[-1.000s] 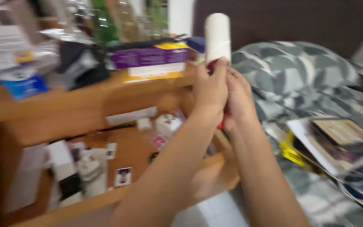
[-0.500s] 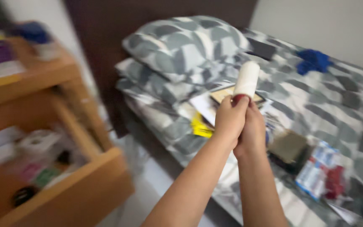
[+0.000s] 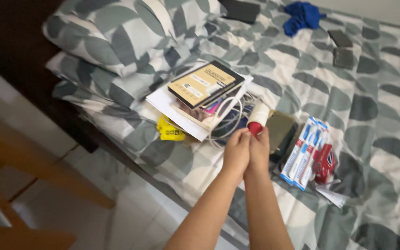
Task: The person empties a cluttered wooden drawer by removing items one by one and placing them on a nearby bed. They handle various small objects including cables, boxes, and personal items, then continue to clear the drawer contents.
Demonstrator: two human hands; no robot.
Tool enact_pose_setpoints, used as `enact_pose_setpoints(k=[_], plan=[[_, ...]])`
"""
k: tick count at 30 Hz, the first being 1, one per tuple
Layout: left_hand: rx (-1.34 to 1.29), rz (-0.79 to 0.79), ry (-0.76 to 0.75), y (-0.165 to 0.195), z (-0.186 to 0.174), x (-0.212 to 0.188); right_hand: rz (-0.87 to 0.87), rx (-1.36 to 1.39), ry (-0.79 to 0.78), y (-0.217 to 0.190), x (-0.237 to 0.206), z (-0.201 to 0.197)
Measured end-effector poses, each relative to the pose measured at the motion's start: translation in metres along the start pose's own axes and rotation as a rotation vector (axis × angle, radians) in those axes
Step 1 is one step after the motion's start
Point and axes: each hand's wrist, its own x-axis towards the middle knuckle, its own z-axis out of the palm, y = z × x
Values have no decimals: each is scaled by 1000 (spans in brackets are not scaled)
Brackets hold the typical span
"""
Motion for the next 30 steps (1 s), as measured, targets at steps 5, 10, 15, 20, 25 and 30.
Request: enact_pose_setpoints(k=[5,10,15,20,25,30], plan=[[-166,-162,11,-21,-2,8,-93,-153,84,9,3,-2],[-397,-233,-15,-33,-3,22,-206,-424,69,3,0,6],[-393,-242,20,-33,-14,25,-435,-592,147,-7,-8,20],[-317,-76,46,-6,-33,25,-731,-736,294,-27,-28,57],[-46,236,131,63,-76,19,-905,-745,274,-65,-60,118],[165,478,215,162,-139,-16,-754,-302,-6,-101,-109,203]])
